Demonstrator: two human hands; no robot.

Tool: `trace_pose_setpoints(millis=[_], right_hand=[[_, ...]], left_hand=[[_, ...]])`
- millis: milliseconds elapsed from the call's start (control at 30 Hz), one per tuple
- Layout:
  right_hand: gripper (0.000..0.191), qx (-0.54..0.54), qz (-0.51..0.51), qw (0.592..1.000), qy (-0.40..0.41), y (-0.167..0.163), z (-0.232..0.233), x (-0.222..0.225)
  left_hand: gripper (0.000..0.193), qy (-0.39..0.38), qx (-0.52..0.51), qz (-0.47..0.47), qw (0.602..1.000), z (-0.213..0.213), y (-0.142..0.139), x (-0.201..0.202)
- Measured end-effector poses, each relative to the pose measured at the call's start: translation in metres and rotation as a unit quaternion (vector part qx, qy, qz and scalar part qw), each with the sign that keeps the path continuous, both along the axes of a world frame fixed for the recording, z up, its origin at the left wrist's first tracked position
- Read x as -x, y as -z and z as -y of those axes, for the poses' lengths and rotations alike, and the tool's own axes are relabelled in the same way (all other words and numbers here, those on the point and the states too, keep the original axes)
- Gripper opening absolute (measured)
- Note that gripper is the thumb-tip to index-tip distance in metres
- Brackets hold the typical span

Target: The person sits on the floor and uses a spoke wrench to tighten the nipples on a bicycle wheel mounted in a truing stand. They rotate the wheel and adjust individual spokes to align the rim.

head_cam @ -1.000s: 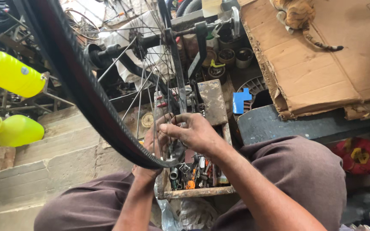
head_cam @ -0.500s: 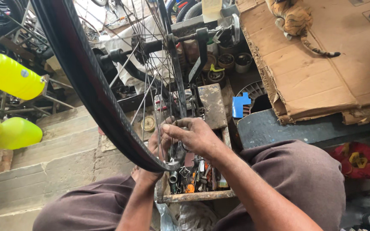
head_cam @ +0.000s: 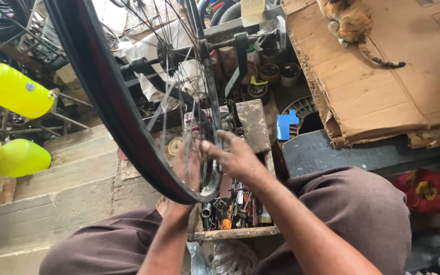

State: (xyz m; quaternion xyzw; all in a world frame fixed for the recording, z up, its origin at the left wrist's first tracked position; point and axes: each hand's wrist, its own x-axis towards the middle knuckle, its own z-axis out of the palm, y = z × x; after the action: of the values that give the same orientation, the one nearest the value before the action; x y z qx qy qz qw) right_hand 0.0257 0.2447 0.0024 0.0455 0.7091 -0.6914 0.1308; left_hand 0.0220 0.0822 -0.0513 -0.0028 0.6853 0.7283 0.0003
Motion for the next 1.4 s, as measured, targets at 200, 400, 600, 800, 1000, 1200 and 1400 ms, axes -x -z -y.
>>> trace_pose_setpoints(millis=[200,400,600,800,1000,1200,1400], right_hand=[[0.063,0.073,0.058,0.994,-0.050,-0.003,-0.004,0.002],[0.044,0.150,-0.025,0.986,-0.070,-0.012,-0.002,0.000],[0.053,0.083,0.037,0.995,0.038,-0.012,-0.007,0.000],[0.060,0.046,0.048,0.998,-0.018,-0.013,0.000,-0.003],[0.060,0.036,0.005,0.998,-0.051,-0.015,0.000,-0.012],[0.058,0.021,0.027,0.998,0.045,-0.014,-0.006,-0.008],[0.053,0.121,-0.050,0.989,-0.074,-0.018,0.001,-0.010]], left_hand=[[0.050,0.070,-0.010,-0.036,0.997,0.005,0.027,0.004],[0.048,0.107,-0.029,-0.028,0.993,0.006,0.009,0.001],[0.061,0.014,-0.112,0.117,0.987,0.013,-0.003,-0.006],[0.065,0.066,-0.076,-0.030,0.994,0.000,0.012,-0.002],[0.069,0.158,-0.047,-0.070,0.984,0.022,-0.009,-0.018],[0.064,-0.020,-0.010,0.047,0.999,0.006,-0.024,-0.020],[0.049,0.065,0.056,0.012,0.996,0.004,-0.041,-0.027]])
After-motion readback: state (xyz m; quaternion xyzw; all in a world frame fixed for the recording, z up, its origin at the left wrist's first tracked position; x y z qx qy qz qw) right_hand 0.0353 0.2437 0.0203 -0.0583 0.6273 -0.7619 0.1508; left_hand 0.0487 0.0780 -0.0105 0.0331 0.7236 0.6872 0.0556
